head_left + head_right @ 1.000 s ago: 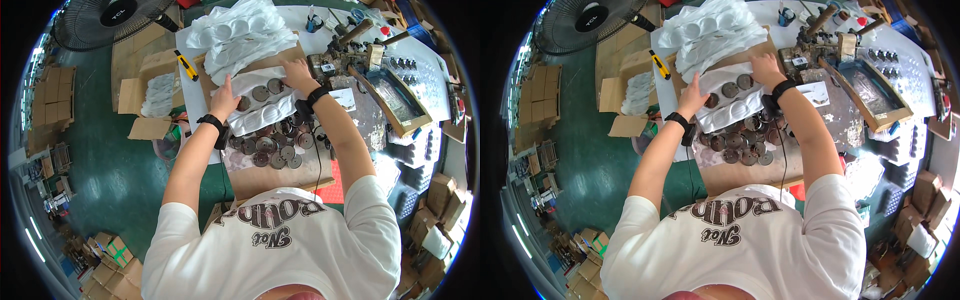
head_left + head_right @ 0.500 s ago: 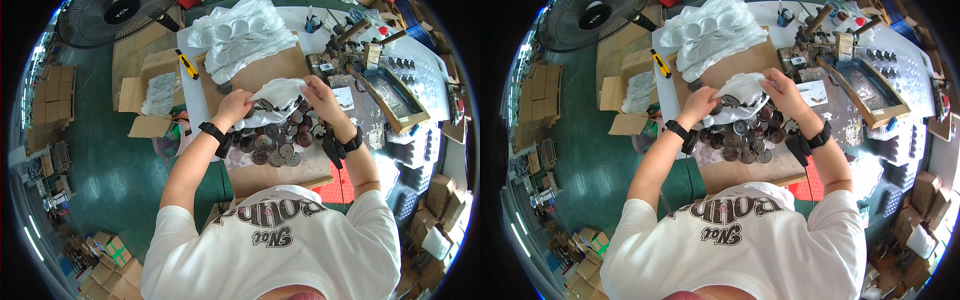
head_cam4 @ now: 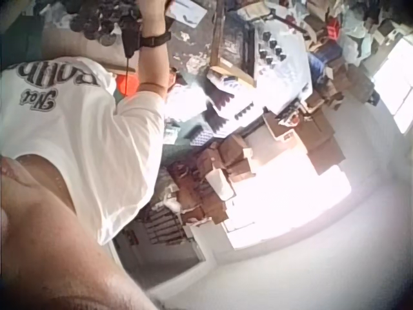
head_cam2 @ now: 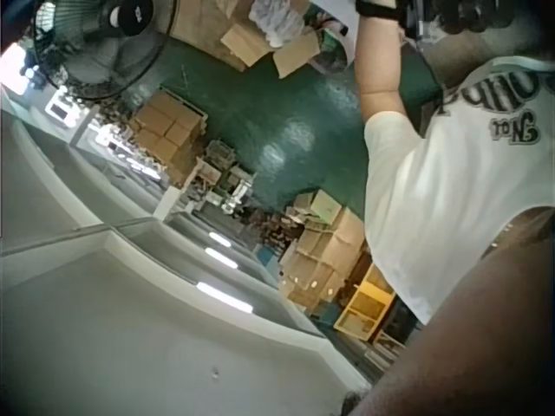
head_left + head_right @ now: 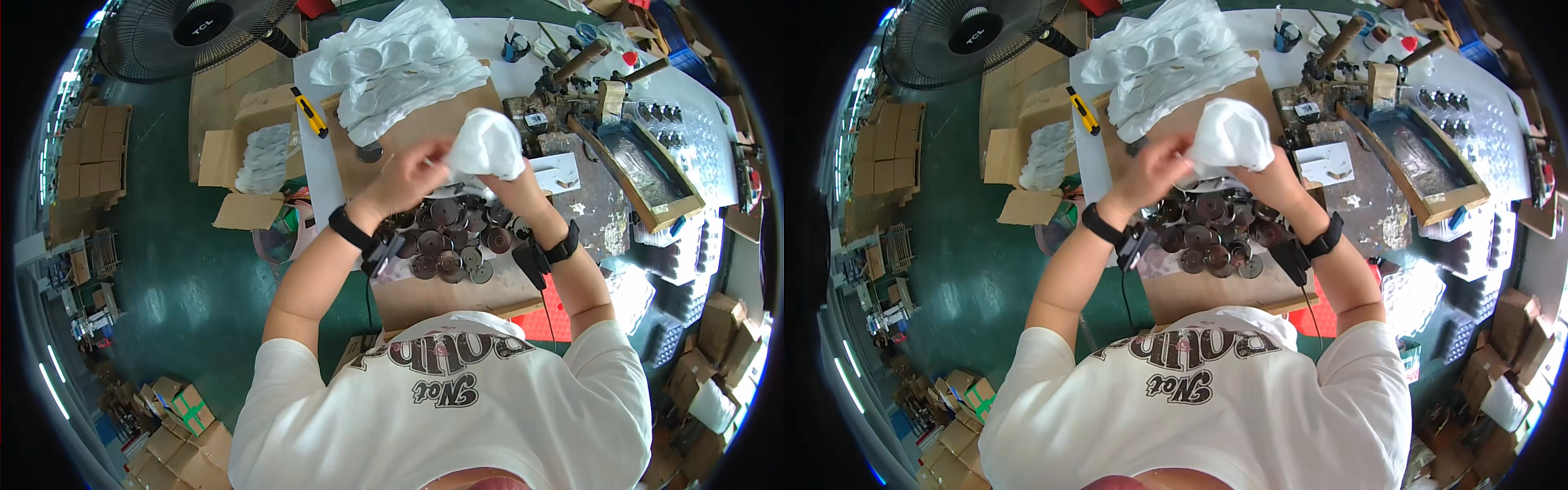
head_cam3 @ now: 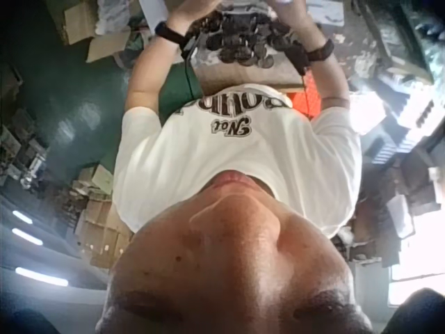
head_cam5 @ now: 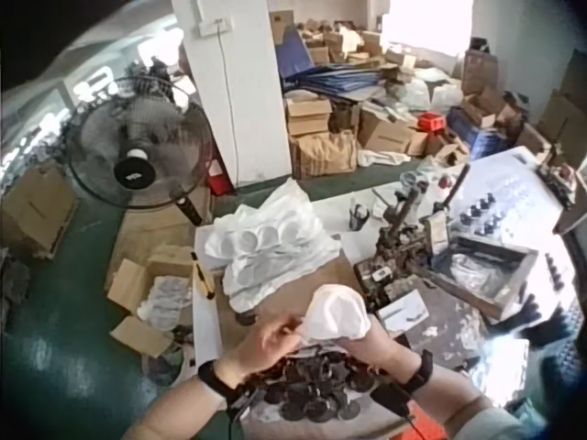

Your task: Silk screening logos onto small metal plates and cleaning the equipment.

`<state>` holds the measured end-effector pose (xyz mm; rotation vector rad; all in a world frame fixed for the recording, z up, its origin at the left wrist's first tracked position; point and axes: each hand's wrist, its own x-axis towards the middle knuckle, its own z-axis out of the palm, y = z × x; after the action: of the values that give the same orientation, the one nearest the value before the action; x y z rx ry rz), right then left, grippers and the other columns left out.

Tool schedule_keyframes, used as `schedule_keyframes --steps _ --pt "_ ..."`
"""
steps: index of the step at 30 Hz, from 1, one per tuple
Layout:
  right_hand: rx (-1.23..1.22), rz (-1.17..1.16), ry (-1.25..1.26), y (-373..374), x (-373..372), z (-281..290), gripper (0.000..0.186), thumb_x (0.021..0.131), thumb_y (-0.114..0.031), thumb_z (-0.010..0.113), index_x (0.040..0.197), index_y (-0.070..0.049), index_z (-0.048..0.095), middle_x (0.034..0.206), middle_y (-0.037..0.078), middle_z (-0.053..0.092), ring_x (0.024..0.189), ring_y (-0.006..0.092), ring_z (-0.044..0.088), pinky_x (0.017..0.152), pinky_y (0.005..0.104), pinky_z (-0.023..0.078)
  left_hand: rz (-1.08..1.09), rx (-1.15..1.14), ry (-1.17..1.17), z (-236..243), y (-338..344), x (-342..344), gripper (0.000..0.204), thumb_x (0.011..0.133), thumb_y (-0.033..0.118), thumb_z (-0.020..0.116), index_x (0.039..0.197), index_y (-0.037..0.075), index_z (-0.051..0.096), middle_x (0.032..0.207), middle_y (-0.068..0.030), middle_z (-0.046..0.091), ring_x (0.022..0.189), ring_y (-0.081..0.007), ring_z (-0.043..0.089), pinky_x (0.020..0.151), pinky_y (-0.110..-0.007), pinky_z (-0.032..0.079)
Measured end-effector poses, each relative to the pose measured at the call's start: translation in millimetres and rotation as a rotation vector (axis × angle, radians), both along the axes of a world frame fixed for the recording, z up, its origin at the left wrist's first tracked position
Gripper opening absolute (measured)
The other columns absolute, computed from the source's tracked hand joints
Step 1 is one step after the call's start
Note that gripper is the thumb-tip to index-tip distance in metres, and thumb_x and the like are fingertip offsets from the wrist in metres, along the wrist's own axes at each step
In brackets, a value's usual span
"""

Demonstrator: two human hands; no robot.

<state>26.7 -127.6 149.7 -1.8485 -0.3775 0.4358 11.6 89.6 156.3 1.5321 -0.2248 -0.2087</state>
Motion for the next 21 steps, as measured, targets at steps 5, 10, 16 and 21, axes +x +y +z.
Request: schedule_keyframes --steps 5,10,16,21 --pt "0.134 -0.195 -0.427 1.5 -9.4 6.9 0.034 0.074 -0.007 0.066 0.107 -0.004 0.056 0.098 0.010 0.060 0.091 0.0244 0.058 0.081 0.0360 0.045 0.313 0.532 -0.180 -70.0 45.3 53.6 0.031 0.081 0.016 0.060 0.109 0.005 0.053 0.095 -0.0110 0.058 0.081 -0.0214 0.057 0.072 -0.030 0.047" --pt "0.243 0.065 -0.630 -10.7 -9.8 33.4 0.015 0.075 -0.009 0.063 0.089 -0.003 0.059 0.079 0.008 0.056 0.073 0.0247 0.054 0.064 0.0358 0.043 0.356 1.254 -0.394 -124.6 64.8 65.5 0.022 0.073 0.013 0.062 0.093 0.009 0.056 0.093 -0.0094 0.055 0.091 -0.0292 0.053 0.078 -0.040 0.044" --pt "0.654 0.242 -0.512 -15.7 -26.1 61.2 0.011 0.077 -0.015 0.062 0.077 -0.005 0.057 0.073 0.007 0.050 0.068 0.0246 0.049 0.063 0.0322 0.041 0.153 1.250 -0.533 -123.6 65.8 50.3 0.012 0.072 0.012 0.059 0.084 0.011 0.057 0.089 -0.0066 0.053 0.090 -0.0280 0.053 0.077 -0.040 0.043" --pt "1.055 0.217 -0.406 -1.1 -21.6 39.1 0.018 0.074 -0.019 0.067 0.081 -0.006 0.057 0.078 0.009 0.058 0.070 0.0244 0.054 0.063 0.0358 0.044 0.000 1.194 -0.599 -121.5 57.1 36.8 0.016 0.072 0.015 0.061 0.087 0.011 0.058 0.096 -0.0079 0.054 0.093 -0.0290 0.052 0.077 -0.038 0.044"
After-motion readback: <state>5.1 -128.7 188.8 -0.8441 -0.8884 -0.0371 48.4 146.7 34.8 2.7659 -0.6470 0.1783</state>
